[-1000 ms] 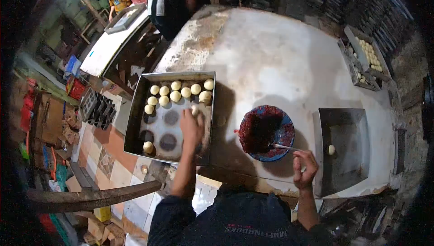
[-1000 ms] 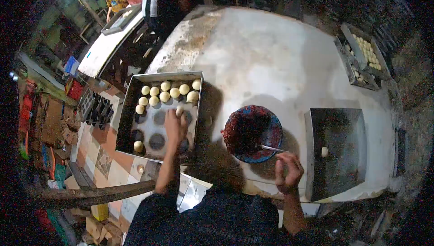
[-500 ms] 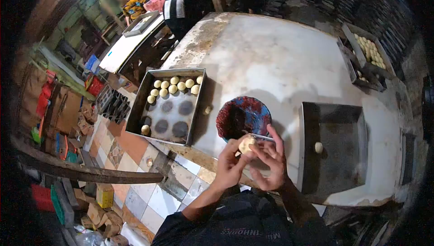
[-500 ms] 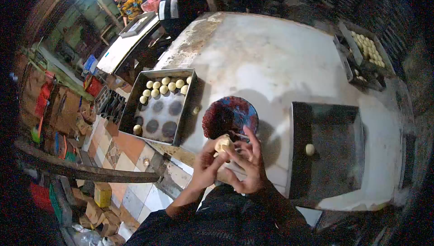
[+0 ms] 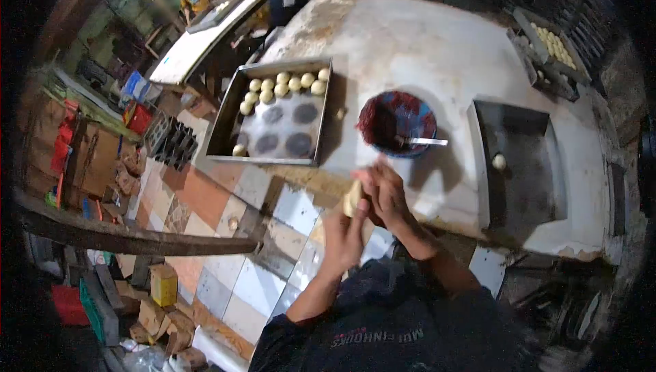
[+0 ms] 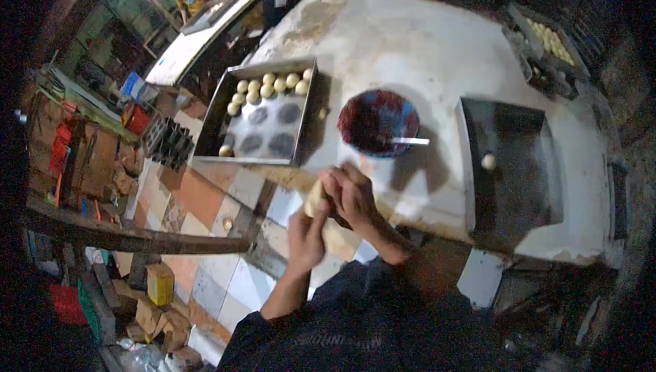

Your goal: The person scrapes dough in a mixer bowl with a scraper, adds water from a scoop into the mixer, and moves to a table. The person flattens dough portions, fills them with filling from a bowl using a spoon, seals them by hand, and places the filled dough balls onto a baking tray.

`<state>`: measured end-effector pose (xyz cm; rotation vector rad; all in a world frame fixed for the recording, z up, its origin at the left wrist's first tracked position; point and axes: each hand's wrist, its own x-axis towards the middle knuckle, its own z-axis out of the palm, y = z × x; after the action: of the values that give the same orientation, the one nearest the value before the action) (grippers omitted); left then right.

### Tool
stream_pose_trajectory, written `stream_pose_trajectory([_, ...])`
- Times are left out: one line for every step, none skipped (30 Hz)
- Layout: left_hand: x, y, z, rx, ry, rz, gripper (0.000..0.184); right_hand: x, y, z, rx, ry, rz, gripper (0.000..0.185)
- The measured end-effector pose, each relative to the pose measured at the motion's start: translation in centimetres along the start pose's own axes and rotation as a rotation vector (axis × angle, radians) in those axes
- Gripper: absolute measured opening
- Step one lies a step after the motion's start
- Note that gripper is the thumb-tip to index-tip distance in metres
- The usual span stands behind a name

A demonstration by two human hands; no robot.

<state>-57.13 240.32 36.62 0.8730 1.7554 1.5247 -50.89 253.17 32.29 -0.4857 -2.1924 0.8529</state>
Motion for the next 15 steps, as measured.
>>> stream_pose_trajectory([-1.1, -0.1, -1.7, -0.333, 0.046, -0.087, 0.037, 0.1, -1.3, 1.4, 0.111, 0.021, 0.017, 0.027])
stream_pose_trajectory([-1.9, -0.1, -3.2, -0.666, 0.097, -0.169, 0.039, 0.4, -2.9, 2.6, 0.216, 0.05, 0.031, 0.029])
stream_pose_trajectory([-2.5, -1.7, -4.7, -0.814, 0.146, -0.211, 0.042, 0.2, -4.1, 3.2, 0.418, 0.004, 0.091, 0.032])
stream_pose_trajectory([-3.2, -2.6, -5.0, -0.766, 0.216, -0.185, 0.038, -0.5, -3.3, 5.7, 0.353, 0.102, -0.028, 0.036])
stream_pose_trajectory([-4.1, -4.6, -5.1, -0.691, 0.126, -0.221, 0.037, -1.0, -4.6, 6.5, 0.358, 0.049, 0.046, 0.04])
stream_pose_trajectory([-4.8, -5.7, -5.1, -0.617, 0.035, -0.255, 0.036, -1.6, -5.9, 6.7, 0.363, -0.004, 0.121, 0.044])
stream_pose_trajectory([-5.0, -6.3, -5.3, -0.731, 0.004, -0.218, 0.034, -1.8, -6.0, 6.1, 0.42, -0.127, 0.206, 0.04])
stream_pose_trajectory([-4.8, -6.7, -6.9, -0.911, -0.014, -0.361, 0.038, -1.7, -5.6, 5.8, 0.406, -0.137, 0.213, 0.04])
stream_pose_trajectory([-4.2, -6.8, -7.6, -0.994, -0.064, -0.389, 0.039, -1.5, -5.2, 5.5, 0.393, -0.175, 0.22, 0.037])
stream_pose_trajectory([-3.7, -7.0, -7.9, -1.076, -0.113, -0.422, 0.039, -1.4, -4.6, 5.0, 0.383, -0.214, 0.233, 0.035])
stream_pose_trajectory([-3.2, -7.6, -8.1, -1.023, -0.141, -0.446, 0.043, -0.9, -3.4, 4.1, 0.219, -0.154, 0.171, 0.024])
stream_pose_trajectory([-2.7, -7.7, -8.2, -1.037, -0.144, -0.453, 0.043, -0.4, -1.5, 3.0, -0.02, -0.058, 0.116, 0.019])
stream_pose_trajectory([-2.1, -7.4, -8.2, -0.973, -0.149, -0.445, 0.044, -0.1, 1.2, 1.5, -0.215, 0.079, 0.104, 0.018])
stream_pose_trajectory([-1.3, -6.9, -8.1, -0.905, -0.152, -0.433, 0.046, 0.9, 3.7, -0.6, -0.304, 0.098, 0.297, 0.018])
stream_pose_trajectory([-0.5, -6.1, -7.7, -0.898, -0.144, -0.299, 0.049, 1.7, 5.2, -3.2, -0.521, 0.071, 0.391, 0.02])
